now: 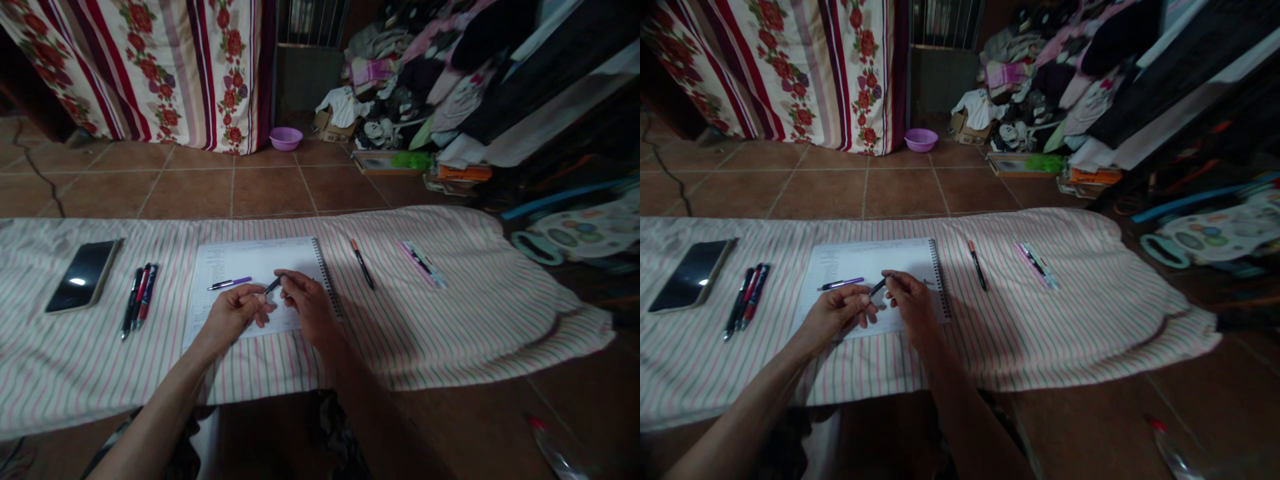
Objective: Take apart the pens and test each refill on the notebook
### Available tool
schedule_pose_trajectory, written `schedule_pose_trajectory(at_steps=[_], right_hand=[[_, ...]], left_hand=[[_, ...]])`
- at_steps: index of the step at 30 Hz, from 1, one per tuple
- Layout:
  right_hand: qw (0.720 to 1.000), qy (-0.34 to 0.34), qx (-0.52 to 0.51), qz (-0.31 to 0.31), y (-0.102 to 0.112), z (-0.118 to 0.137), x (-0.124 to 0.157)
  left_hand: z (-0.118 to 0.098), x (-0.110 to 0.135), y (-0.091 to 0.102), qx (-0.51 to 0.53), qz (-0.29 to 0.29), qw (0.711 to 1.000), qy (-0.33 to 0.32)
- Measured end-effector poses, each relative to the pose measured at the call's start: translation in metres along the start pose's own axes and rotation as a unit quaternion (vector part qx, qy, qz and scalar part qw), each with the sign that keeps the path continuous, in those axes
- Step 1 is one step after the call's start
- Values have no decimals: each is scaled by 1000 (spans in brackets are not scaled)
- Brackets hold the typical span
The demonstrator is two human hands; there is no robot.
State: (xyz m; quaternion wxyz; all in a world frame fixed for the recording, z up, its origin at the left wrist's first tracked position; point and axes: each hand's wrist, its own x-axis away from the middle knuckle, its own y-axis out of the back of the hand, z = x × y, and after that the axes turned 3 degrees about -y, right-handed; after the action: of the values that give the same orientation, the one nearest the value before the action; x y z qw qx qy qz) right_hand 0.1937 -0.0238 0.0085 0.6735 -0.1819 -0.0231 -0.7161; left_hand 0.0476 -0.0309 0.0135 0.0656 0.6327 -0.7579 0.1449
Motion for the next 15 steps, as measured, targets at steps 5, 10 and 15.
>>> schedule_pose_trajectory(at_steps=[5, 10, 15], right_hand=[[1000, -1, 4, 9, 0, -1, 0], [1000, 0, -17, 3, -2, -2, 0], [1000, 2, -12, -20, -3, 0, 1]], left_hand=[[-5, 1, -5, -21, -23, 999, -8], [-4, 1, -6, -20, -22, 999, -17], [-2, 1, -6, -22, -11, 1000, -19]])
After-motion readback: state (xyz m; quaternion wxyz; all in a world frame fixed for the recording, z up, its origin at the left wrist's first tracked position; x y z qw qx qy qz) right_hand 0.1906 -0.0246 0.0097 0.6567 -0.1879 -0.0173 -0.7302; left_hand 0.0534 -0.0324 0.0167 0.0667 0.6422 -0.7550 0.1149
